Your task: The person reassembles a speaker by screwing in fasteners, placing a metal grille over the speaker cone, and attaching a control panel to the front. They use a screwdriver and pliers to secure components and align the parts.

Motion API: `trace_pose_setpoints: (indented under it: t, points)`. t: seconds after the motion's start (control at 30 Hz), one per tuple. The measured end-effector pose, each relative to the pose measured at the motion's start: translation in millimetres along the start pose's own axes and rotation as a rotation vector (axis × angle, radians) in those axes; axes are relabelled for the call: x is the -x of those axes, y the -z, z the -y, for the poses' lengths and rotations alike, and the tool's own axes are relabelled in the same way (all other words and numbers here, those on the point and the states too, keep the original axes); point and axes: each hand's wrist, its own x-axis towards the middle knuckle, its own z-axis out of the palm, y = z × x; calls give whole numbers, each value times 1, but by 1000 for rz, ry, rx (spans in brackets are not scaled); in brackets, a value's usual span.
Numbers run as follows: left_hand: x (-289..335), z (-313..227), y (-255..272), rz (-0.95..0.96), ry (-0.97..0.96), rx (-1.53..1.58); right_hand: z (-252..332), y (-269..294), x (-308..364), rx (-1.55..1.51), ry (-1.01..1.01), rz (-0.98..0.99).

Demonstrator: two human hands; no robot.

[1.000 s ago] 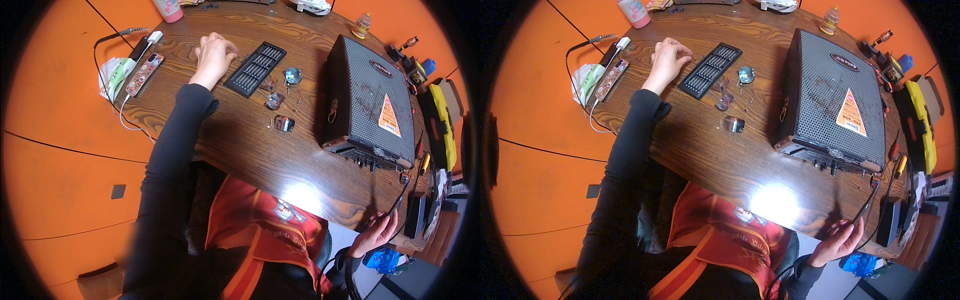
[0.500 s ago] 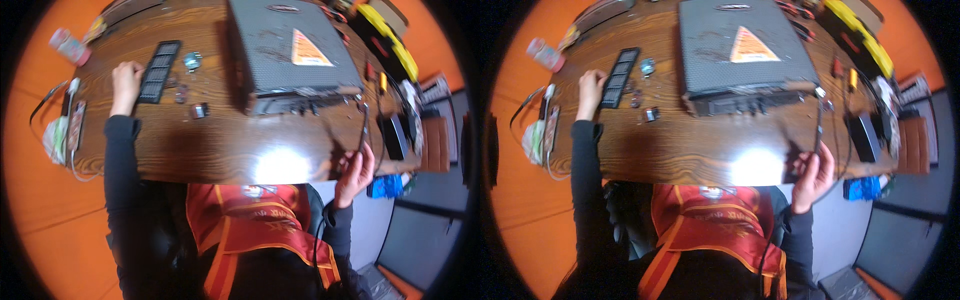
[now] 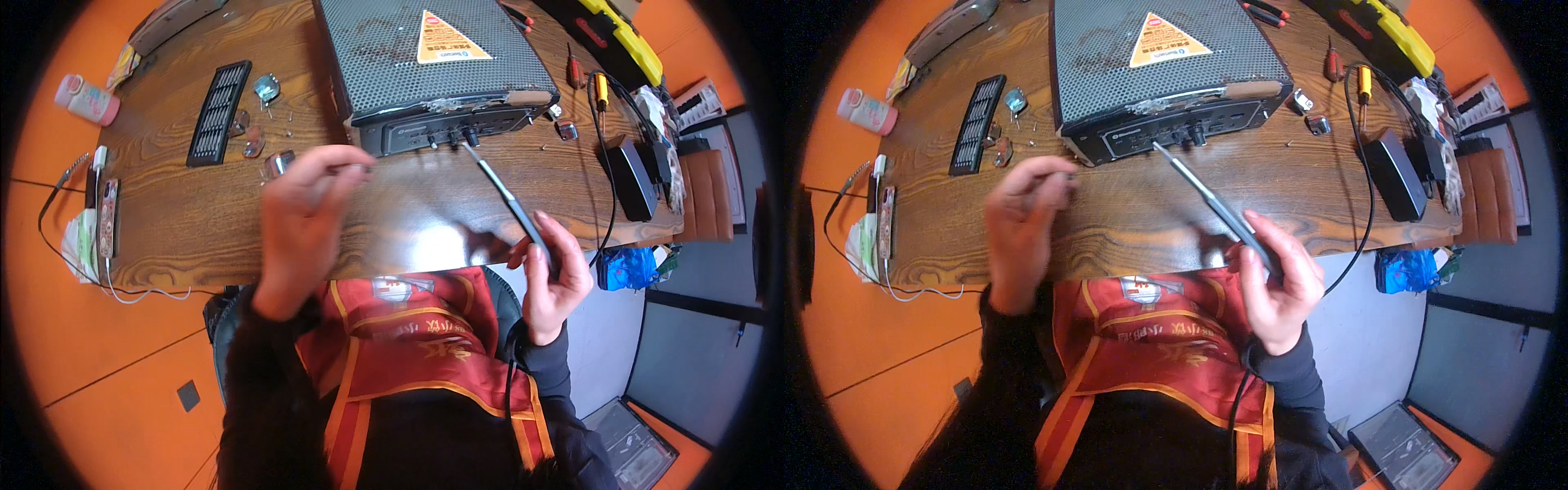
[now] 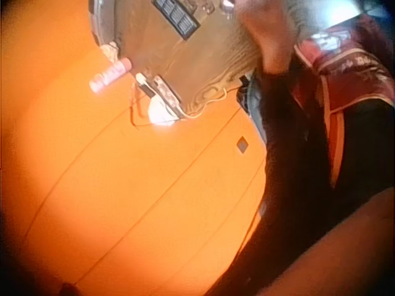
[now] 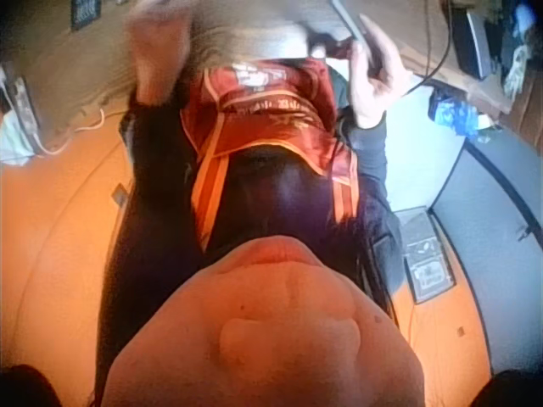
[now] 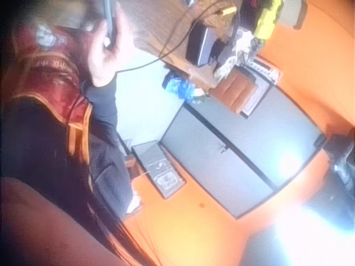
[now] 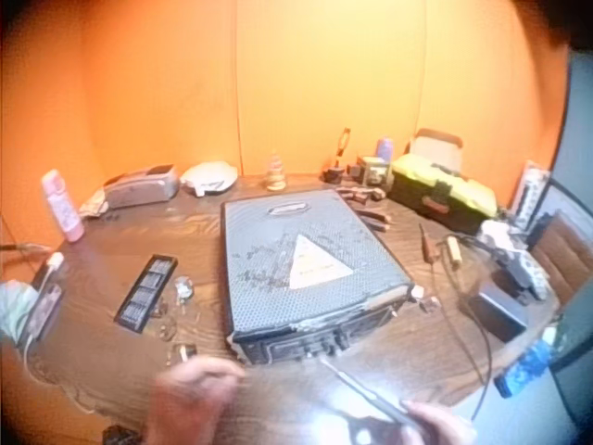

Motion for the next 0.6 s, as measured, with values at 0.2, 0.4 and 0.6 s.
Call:
trace_pose_setpoints:
  t: [0.2, 0.4, 0.6]
  points:
    - [-3, 12, -35, -10, 112, 313, 8, -15, 3, 83, 143, 75]
    - [-1, 24, -38, 28, 80, 243, 3, -21, 2, 93, 132, 64]
    - [0, 18, -38, 78, 70, 190, 3, -17, 0, 117, 120, 106]
